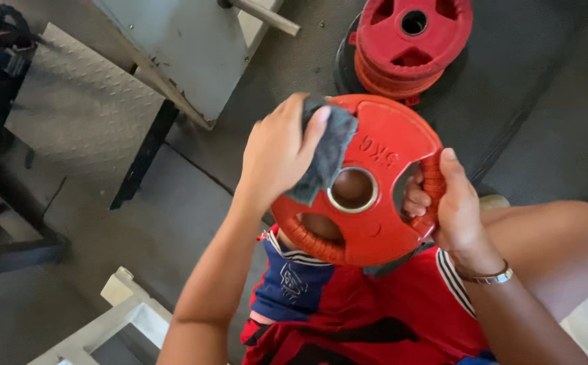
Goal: The person sits on the gym floor and wipes a red weight plate with a cloth, rotating it to clean both sides and the inner rim. They briefly pick up a phone, then continue wiping the plate and other stacked plates nearby.
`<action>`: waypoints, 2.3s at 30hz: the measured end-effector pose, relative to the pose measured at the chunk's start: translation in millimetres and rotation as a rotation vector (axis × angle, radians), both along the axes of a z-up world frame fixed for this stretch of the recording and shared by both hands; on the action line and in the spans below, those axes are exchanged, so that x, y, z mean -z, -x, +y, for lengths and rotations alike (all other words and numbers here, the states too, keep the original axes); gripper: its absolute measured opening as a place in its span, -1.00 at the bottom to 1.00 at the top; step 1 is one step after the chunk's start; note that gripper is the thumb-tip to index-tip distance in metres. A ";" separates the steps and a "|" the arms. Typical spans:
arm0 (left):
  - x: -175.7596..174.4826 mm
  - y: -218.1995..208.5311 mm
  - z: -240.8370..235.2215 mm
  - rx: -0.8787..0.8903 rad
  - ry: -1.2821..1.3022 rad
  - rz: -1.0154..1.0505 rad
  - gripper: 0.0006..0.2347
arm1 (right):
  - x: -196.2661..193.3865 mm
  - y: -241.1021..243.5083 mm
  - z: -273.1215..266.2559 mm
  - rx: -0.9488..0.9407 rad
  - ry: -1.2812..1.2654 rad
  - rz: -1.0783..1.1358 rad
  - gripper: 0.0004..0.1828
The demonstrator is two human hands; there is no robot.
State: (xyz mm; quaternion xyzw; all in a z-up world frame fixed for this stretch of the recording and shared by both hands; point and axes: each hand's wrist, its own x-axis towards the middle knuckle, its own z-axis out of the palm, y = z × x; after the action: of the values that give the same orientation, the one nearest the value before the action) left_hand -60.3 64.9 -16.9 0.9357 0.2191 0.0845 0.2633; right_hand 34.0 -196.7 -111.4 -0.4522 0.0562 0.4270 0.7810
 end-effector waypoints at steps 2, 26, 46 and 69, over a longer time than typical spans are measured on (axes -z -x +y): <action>-2.0 -22.5 1.1 0.163 -0.164 0.047 -0.58 | -2.4 -1.1 5.0 0.005 -0.007 -0.020 -0.34; -10.2 -134.6 -50.0 0.554 -0.283 -0.167 -0.67 | -23.8 -5.6 15.9 0.007 -0.241 0.037 -0.52; -16.8 -173.3 -21.7 0.682 -0.186 0.173 -0.54 | -21.7 -27.3 14.3 -0.038 -0.293 0.216 -0.66; -1.8 15.7 -11.0 -0.308 0.912 -0.251 -0.64 | -18.8 -9.2 20.2 0.113 -0.271 0.081 -0.66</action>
State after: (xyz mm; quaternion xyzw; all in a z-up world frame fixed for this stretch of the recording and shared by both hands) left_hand -76.0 53.9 -15.1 0.6648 0.3359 0.1301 0.6545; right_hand 43.2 -176.5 -92.6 -0.3212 0.0551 0.4039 0.8548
